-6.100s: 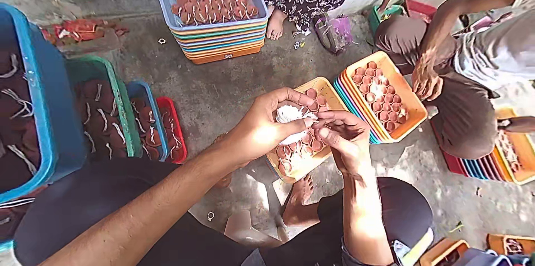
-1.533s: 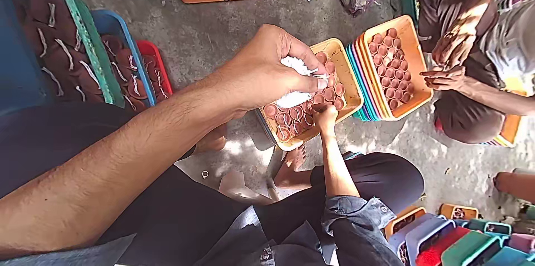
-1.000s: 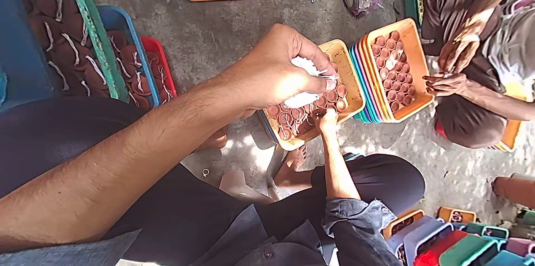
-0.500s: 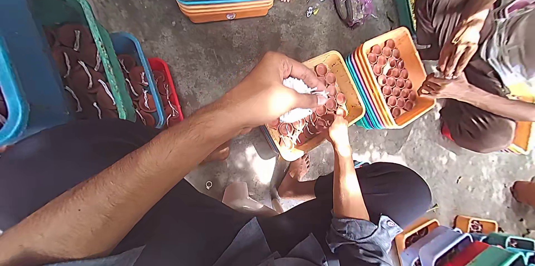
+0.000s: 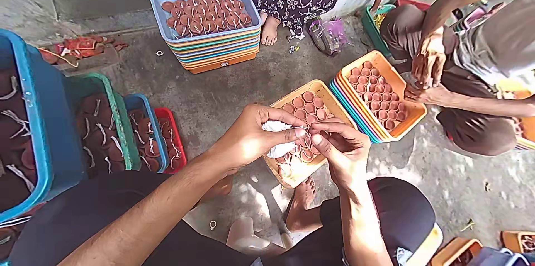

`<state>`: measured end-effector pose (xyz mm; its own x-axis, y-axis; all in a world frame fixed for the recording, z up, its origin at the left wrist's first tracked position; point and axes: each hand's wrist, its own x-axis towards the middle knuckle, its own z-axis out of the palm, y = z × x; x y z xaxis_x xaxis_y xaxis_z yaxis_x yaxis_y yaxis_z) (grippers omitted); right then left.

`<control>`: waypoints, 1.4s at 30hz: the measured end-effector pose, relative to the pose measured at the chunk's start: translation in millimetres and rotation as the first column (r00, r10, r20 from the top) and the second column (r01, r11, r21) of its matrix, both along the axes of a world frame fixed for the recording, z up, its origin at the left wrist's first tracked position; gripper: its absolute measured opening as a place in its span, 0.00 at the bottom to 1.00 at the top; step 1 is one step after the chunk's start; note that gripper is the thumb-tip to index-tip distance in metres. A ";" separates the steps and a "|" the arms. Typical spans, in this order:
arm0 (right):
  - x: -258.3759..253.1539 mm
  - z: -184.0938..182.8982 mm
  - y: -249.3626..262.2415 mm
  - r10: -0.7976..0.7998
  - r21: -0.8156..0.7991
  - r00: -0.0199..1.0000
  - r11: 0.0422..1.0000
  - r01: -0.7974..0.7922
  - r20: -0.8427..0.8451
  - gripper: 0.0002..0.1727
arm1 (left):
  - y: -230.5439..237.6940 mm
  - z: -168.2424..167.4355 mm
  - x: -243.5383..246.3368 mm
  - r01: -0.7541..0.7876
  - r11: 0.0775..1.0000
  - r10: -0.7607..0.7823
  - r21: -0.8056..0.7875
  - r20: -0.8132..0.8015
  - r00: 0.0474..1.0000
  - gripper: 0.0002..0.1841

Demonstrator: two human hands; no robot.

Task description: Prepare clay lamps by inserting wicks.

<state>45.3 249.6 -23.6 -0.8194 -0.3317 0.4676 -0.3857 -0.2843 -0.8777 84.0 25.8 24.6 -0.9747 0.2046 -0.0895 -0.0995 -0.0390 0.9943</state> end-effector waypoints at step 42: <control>1.2 3.7 -0.7 0.014 0.170 0.996 0.985 -0.029 0.088 0.09 | 5.6 -6.6 -0.1 0.001 0.991 -0.018 -0.132 -0.123 0.992 0.18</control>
